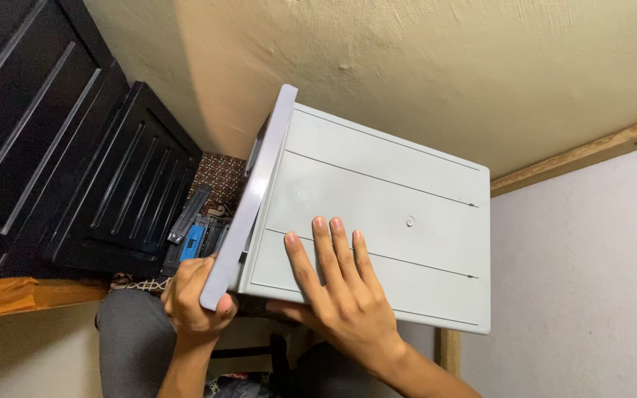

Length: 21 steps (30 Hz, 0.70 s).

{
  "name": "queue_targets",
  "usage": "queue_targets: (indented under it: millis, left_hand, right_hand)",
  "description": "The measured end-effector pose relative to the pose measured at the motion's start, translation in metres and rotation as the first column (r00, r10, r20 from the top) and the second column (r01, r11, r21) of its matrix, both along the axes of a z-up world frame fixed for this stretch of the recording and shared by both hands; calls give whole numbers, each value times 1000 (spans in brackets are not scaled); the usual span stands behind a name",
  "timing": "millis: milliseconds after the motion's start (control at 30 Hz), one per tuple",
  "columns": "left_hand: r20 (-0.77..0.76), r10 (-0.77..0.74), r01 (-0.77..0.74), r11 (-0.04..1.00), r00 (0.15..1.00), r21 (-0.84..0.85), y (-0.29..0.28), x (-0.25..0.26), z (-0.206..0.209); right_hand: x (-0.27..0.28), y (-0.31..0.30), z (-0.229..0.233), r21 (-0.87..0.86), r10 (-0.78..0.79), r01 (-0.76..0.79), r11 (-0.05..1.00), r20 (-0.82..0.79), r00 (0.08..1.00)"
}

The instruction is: The person sits on the floor and takes apart a plastic storage drawer unit. They detach the gray front panel from the drawer box, remove a blue latch piece and black side rails, then reattach the front panel and latch and begin fitting the black rails back onto the drawer.

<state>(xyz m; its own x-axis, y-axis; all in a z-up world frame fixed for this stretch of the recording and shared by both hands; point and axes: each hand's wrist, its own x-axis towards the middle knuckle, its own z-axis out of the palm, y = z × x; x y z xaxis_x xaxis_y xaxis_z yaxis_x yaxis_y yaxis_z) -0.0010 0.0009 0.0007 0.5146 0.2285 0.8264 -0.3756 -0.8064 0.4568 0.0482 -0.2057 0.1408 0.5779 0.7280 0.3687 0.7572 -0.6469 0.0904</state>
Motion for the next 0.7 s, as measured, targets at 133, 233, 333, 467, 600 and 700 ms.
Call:
queue_targets:
  millis: [133, 233, 333, 467, 600, 700]
  left_hand:
    - [-43, -121, 123, 992, 992, 36, 1, -3, 11]
    - [-99, -217, 218, 976, 971, -1, 6, -9, 28]
    - [-207, -329, 311, 943, 921, -115, 27, -5, 50]
    - [-362, -464, 358, 876, 809, -323, 63, 47, 80]
    - [-335, -538, 365, 810, 774, -459, 74, 152, 99]
    - [-205, -698, 467, 638, 686, -613, 63, 224, 101]
  right_hand:
    - [-2, 0, 6, 3, -5, 5, 1000, -29, 1000]
    - [-2, 2, 17, 45, 0, 4, 999, -74, 997]
    - [2, 0, 35, 88, 48, -34, 996, -169, 984]
    - [34, -11, 60, 112, 123, -90, 990, -340, 933]
    - [104, 10, 60, 136, 5, 39, 990, -315, 949]
    - [165, 45, 46, 252, -24, 72, 965, -189, 982]
